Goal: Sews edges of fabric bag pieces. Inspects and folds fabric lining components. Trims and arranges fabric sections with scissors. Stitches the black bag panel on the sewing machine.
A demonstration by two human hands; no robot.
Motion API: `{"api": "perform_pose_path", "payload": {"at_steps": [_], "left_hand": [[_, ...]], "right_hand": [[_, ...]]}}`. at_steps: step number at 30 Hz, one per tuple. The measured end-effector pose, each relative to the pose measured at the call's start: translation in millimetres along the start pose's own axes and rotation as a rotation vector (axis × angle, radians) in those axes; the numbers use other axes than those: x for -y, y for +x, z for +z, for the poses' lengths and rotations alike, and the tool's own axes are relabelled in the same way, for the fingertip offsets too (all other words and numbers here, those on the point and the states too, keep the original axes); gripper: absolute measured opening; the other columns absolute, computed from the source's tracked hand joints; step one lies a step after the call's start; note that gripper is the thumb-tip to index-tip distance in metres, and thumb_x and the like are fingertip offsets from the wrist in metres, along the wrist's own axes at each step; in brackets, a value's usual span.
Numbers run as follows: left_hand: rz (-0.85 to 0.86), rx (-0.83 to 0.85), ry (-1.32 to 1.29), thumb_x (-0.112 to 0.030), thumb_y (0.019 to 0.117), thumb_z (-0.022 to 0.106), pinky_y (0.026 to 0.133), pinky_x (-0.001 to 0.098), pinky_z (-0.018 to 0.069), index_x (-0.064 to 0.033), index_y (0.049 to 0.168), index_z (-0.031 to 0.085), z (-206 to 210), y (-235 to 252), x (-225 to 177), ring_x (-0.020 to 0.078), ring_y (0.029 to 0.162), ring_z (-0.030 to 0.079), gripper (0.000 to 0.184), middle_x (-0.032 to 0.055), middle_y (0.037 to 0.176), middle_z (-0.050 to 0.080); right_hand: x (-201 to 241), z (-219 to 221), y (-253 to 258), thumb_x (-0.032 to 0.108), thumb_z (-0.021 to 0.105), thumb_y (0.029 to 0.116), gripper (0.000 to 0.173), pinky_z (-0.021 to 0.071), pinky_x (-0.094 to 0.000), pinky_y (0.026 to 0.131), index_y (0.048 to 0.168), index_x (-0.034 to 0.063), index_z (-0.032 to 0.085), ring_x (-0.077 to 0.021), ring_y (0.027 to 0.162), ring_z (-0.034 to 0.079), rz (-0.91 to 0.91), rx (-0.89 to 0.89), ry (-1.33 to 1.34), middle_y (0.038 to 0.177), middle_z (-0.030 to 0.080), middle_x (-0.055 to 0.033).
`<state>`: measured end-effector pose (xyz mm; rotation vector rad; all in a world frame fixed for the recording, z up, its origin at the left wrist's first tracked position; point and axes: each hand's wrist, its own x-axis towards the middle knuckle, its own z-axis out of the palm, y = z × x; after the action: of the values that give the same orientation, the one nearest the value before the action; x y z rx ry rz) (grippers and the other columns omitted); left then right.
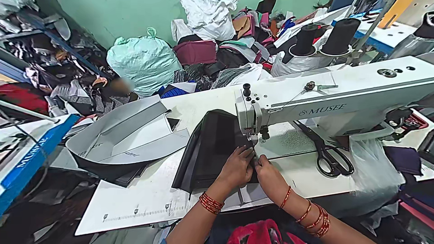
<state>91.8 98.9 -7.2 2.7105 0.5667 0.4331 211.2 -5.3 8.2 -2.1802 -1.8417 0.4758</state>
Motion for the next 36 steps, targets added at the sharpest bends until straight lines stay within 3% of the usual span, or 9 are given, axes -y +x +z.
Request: {"api": "perform_pose_path", "payload": {"at_steps": [3, 7, 13, 16, 22, 25, 28, 33, 36], "left_hand": [[-0.028, 0.066, -0.033, -0.008, 0.0909, 0.056, 0.117, 0.051, 0.0392, 0.0033, 0.126, 0.07, -6.3, 6.5, 6.6, 0.0384, 0.136, 0.055, 0.04, 0.0185, 0.138, 0.065], [-0.013, 0.039, -0.04, -0.008, 0.0919, 0.056, 0.114, 0.0511, 0.0432, 0.0044, 0.125, 0.07, -4.0, 16.9, 19.8, 0.04, 0.13, 0.059, 0.038, 0.0229, 0.129, 0.067], [-0.014, 0.072, -0.063, -0.005, 0.0937, 0.055, 0.115, 0.0512, 0.0421, 0.0036, 0.125, 0.07, -11.0, 30.4, 35.8, 0.0399, 0.13, 0.059, 0.036, 0.0241, 0.13, 0.066], [0.033, 0.062, -0.085, -0.004, 0.0932, 0.054, 0.114, 0.0521, 0.0429, 0.0031, 0.121, 0.073, -13.4, 33.7, 43.8, 0.041, 0.128, 0.06, 0.034, 0.0248, 0.128, 0.067], [-0.105, 0.107, -0.117, -0.003, 0.0954, 0.051, 0.119, 0.0506, 0.0374, 0.0013, 0.129, 0.069, -13.7, 30.7, 33.5, 0.0366, 0.135, 0.056, 0.038, 0.0232, 0.135, 0.064], [-0.288, 0.103, -0.212, -0.002, 0.0975, 0.049, 0.119, 0.0438, 0.0389, 0.0031, 0.131, 0.067, -17.4, 21.3, 14.2, 0.0333, 0.141, 0.051, 0.038, 0.0229, 0.144, 0.059], [-0.33, 0.044, -0.256, -0.004, 0.0943, 0.051, 0.119, 0.0427, 0.0383, 0.0036, 0.129, 0.068, -14.1, 3.8, 0.7, 0.0343, 0.142, 0.049, 0.04, 0.0236, 0.144, 0.059], [-0.332, 0.165, -0.232, -0.011, 0.084, 0.055, 0.128, 0.0492, 0.0161, 0.0015, 0.143, 0.057, -16.7, -14.6, -19.4, 0.0326, 0.154, 0.03, 0.061, 0.0193, 0.159, 0.043], [-0.357, 0.295, -0.157, -0.013, 0.0814, 0.062, 0.128, 0.0549, 0.0056, 0.0003, 0.155, 0.042, -19.0, -15.8, -27.9, 0.03, 0.159, 0.017, 0.077, 0.0167, 0.168, 0.028]], "right_hand": [[2.9, -3.0, 9.1, -0.01, 0.05, 0.0963, 0.031, 0.0569, -0.0366, 0.089, 0.123, -0.0133, 0.065, -0.0359, 0.104, 0.068, 0.039, 0.021, 0.008, 0.122, 0.059, -0.0295], [-1.8, -0.7, 24.2, -0.008, 0.051, 0.0968, 0.031, 0.0562, -0.0374, 0.091, 0.123, -0.0124, 0.066, -0.036, 0.103, 0.068, 0.038, -0.064, 0.073, 0.117, 0.061, -0.0292], [-1.2, -18.9, 45.6, -0.003, 0.042, 0.1034, 0.041, 0.0504, -0.0394, 0.102, 0.143, -0.0076, 0.053, -0.0358, 0.118, 0.061, 0.146, 0.119, 0.152, 0.135, 0.053, -0.0284], [-2.0, -24.2, 51.0, -0.001, 0.041, 0.1037, 0.042, 0.0498, -0.0407, 0.103, 0.143, -0.0062, 0.053, -0.0357, 0.121, 0.06, 0.147, 0.162, 0.148, 0.139, 0.052, -0.0282], [-19.7, -20.1, 44.8, 0.006, 0.045, 0.1037, 0.041, 0.0497, -0.0433, 0.1, 0.141, -0.0033, 0.058, -0.0357, 0.113, 0.064, 0.117, 0.028, 0.261, 0.124, 0.064, -0.0269], [-29.5, -14.0, 30.7, 0.007, 0.052, 0.1, 0.042, 0.0531, -0.0404, 0.09, 0.14, -0.0018, 0.06, -0.0307, 0.095, 0.066, 0.12, -0.057, 0.292, 0.11, 0.068, -0.023], [-30.5, -16.3, 15.8, 0.008, 0.053, 0.099, 0.045, 0.0534, -0.039, 0.083, 0.143, 0.0014, 0.058, -0.027, 0.087, 0.065, 0.149, -0.021, 0.289, 0.106, 0.067, -0.0194], [-28.7, -23.4, 6.9, 0.006, 0.052, 0.1, 0.043, 0.0522, -0.0398, 0.088, 0.141, -0.0004, 0.059, -0.0285, 0.094, 0.066, 0.171, 0.046, 0.309, 0.111, 0.068, -0.0208], [-24.8, -26.1, 5.2, 0.005, 0.052, 0.1007, 0.039, 0.0509, -0.0393, 0.094, 0.138, -0.0031, 0.061, -0.029, 0.1, 0.066, 0.173, 0.087, 0.339, 0.114, 0.068, -0.0217]]}}
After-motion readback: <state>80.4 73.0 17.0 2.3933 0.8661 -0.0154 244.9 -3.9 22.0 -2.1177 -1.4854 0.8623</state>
